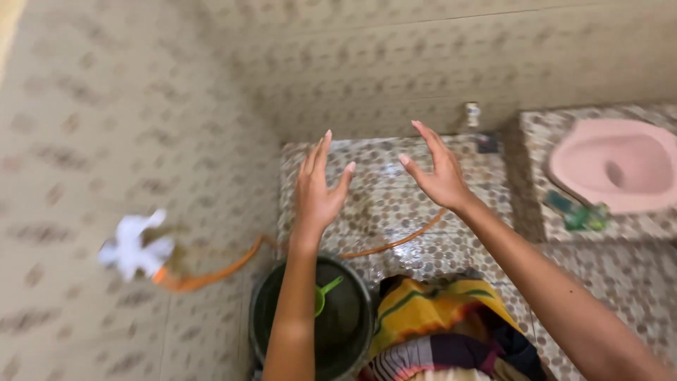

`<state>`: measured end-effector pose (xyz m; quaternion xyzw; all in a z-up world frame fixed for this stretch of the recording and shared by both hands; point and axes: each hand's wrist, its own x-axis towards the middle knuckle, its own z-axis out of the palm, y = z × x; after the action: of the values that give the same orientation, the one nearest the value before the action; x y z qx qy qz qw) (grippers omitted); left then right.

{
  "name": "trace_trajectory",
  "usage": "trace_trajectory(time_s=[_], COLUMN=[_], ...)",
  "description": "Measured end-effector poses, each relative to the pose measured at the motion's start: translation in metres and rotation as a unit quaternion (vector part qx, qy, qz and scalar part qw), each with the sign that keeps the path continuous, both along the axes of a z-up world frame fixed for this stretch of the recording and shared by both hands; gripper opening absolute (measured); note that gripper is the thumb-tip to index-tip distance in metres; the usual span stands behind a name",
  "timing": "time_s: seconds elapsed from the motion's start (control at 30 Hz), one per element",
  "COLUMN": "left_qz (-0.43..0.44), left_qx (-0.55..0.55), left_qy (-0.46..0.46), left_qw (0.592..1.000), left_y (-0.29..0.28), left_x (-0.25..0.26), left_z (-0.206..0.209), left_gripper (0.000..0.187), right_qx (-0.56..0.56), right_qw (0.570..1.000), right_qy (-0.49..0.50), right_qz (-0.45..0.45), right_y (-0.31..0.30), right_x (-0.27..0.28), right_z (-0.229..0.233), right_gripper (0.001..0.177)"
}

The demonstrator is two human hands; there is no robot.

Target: Cleaning the bathroom wall tiles using a sponge and water hose.

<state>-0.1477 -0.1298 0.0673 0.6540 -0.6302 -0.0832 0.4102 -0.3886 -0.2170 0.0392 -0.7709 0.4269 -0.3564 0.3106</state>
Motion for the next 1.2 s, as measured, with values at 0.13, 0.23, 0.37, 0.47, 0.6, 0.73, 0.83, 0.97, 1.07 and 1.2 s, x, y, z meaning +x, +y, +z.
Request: trace_trajectory(time_s=[0.13, 0.23, 0.37, 0.47, 0.6, 0.73, 0.83, 0.97, 1.07, 1.2], left_qz=[-0.108, -0.163, -0.255, -0.3, -0.338, -0.363, -0.368, -0.383, -0.413, -0.443], left_qx=[0.008, 0.054, 0.074, 0.078, 0.128, 0.118, 0.197, 0.254, 0.264, 0.246], left_qy=[0.025, 0.021, 0.013, 0.019, 0.023, -0.003, -0.049, -0.088, -0.051, -0.004], left_qw=[0.994, 0.985, 0.964, 0.951, 0.932, 0.924, 0.907, 0.884, 0.87, 0.862], left_y=[-0.05, -0.086, -0.113, -0.135, -0.158, -0.184, -0.203, -0.22, -0.229, -0.245], left_x=[-0.062, -0.124, -0.21, -0.274, -0.34, -0.396, -0.43, -0.459, -0.476, -0.497], left_z=[-0.005, -0.009, -0.015, -0.021, -0.031, -0.055, -0.071, -0.109, -0.162, -0.256], left_gripper=[0.07, 0.069, 0.068, 0.068, 0.065, 0.067, 0.071, 0.072, 0.069, 0.068], right_qx=[0.037, 0.035, 0.03, 0.026, 0.03, 0.059, 0.037, 0.153, 0.19, 0.206], right_qw=[0.993, 0.986, 0.974, 0.965, 0.952, 0.935, 0.933, 0.886, 0.85, 0.803], right_qy=[-0.019, -0.008, -0.016, -0.027, -0.041, -0.033, -0.042, -0.044, -0.061, -0.067], right_qz=[-0.11, -0.16, -0.223, -0.259, -0.303, -0.348, -0.355, -0.435, -0.487, -0.555], right_y=[0.003, 0.003, 0.008, 0.002, -0.002, -0.007, -0.01, -0.005, 0.01, 0.029], right_x=[-0.084, -0.145, -0.216, -0.269, -0.334, -0.4, -0.443, -0.477, -0.493, -0.5], right_z=[-0.006, -0.01, -0.023, -0.028, -0.038, -0.06, -0.091, -0.141, -0.185, -0.263], right_gripper=[0.075, 0.08, 0.083, 0.085, 0.087, 0.089, 0.089, 0.094, 0.093, 0.091])
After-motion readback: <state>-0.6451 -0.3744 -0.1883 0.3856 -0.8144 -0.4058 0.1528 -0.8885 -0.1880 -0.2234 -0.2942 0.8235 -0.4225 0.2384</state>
